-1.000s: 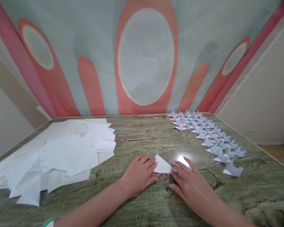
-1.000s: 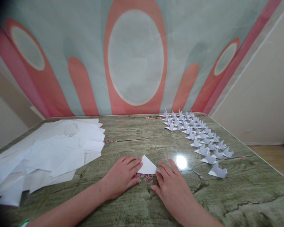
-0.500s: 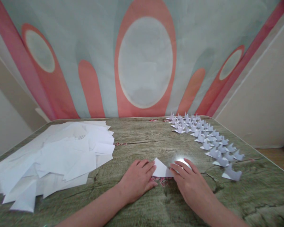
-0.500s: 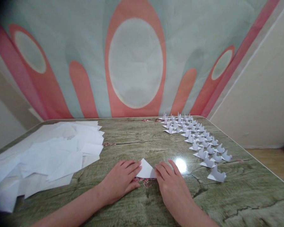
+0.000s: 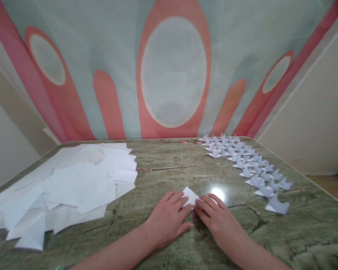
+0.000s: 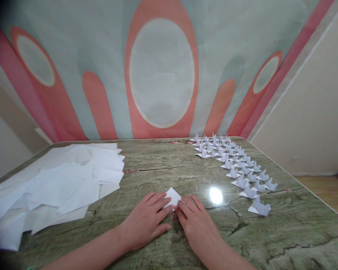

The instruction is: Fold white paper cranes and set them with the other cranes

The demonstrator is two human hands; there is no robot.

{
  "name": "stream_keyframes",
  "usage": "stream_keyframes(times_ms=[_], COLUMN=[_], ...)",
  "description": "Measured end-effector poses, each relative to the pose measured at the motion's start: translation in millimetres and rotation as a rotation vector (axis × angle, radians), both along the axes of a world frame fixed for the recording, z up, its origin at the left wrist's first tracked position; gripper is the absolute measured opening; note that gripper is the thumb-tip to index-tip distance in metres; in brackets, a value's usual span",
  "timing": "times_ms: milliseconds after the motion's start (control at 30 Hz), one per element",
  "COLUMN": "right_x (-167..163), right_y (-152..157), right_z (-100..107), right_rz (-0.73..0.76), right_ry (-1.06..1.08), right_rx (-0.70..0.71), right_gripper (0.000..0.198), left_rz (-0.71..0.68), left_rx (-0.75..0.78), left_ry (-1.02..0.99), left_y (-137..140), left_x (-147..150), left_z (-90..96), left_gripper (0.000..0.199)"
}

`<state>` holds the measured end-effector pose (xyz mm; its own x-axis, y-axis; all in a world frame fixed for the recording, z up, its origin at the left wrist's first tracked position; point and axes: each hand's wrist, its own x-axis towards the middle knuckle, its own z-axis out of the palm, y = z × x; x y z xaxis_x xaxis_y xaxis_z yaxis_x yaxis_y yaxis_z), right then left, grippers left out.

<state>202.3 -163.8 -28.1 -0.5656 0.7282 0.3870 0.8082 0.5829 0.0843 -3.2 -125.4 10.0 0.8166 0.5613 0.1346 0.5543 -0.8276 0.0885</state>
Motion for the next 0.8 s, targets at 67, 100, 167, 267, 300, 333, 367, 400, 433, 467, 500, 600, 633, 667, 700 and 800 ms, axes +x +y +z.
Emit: stream_keyframes(times_ms=[67,100,167,267,300,333,367,400,433,467,500,600,633,667,700,800], right_x=[-0.7,-1.0,-1.4,-2.1,-2.3,-2.5,-2.5,-2.5,-2.5,-2.3,-2.2,-1.8,-1.8,-1.7,-1.6,-0.9], right_y=[-0.6,-0.7,-0.8,-0.8,-0.9,-1.0,-1.2,-1.3,-1.5,-1.6,-1.7,-1.5,-1.4,-1.4,-1.5,-3.3], right_z=[0.7,0.7,0.6,1.2,1.7,2.4,3.0,3.6,4.0,4.2,4.2,3.6,3.5,3.4,3.4,4.5], right_rz=[-0.001,-0.003,-0.005,-0.013,-0.015,-0.015,-0.013,-0.011,-0.009,-0.009,-0.009,-0.01,-0.01,-0.009,-0.01,-0.029], right_ry=[-0.011,-0.015,-0.023,-0.027,-0.026,-0.025,-0.024,-0.024,-0.024,-0.024,-0.025,-0.028,-0.029,-0.032,-0.036,-0.059], right_rx=[-0.001,0.0,0.008,0.022,0.022,0.019,0.014,0.007,-0.001,-0.006,-0.01,-0.01,-0.008,-0.007,-0.007,-0.019], right_gripper=[0.025,0.025,0.026,0.024,0.024,0.024,0.024,0.025,0.025,0.026,0.026,0.026,0.026,0.026,0.026,0.027], left_rz=[0.003,0.005,0.008,0.033,0.049,0.067,0.087,0.106,0.124,0.141,0.156,0.185,0.191,0.196,0.199,0.216], left_rx=[-0.005,-0.005,0.004,0.028,0.033,0.036,0.038,0.039,0.04,0.041,0.041,0.041,0.042,0.043,0.044,0.044], left_ry=[0.005,0.008,0.013,0.021,0.027,0.035,0.045,0.055,0.066,0.076,0.087,0.121,0.132,0.143,0.151,0.172], left_y=[-4.2,-5.8,-7.7,-9.4,-10.0,-10.7,-11.5,-12.5,-13.5,-14.5,-15.6,-18.8,-19.7,-20.6,-21.5,-23.3], left_x=[1.7,2.4,3.4,2.9,2.0,0.8,-0.7,-2.4,-4.3,-6.4,-8.5,-14.8,-16.7,-18.5,-20.0,-23.2], left_z=[0.6,1.0,1.9,3.9,4.7,5.6,6.5,7.5,8.5,9.6,10.7,13.5,14.0,14.2,14.1,13.0], left_gripper=[0.046,0.046,0.046,0.047,0.047,0.047,0.046,0.046,0.046,0.047,0.048,0.051,0.052,0.053,0.054,0.054])
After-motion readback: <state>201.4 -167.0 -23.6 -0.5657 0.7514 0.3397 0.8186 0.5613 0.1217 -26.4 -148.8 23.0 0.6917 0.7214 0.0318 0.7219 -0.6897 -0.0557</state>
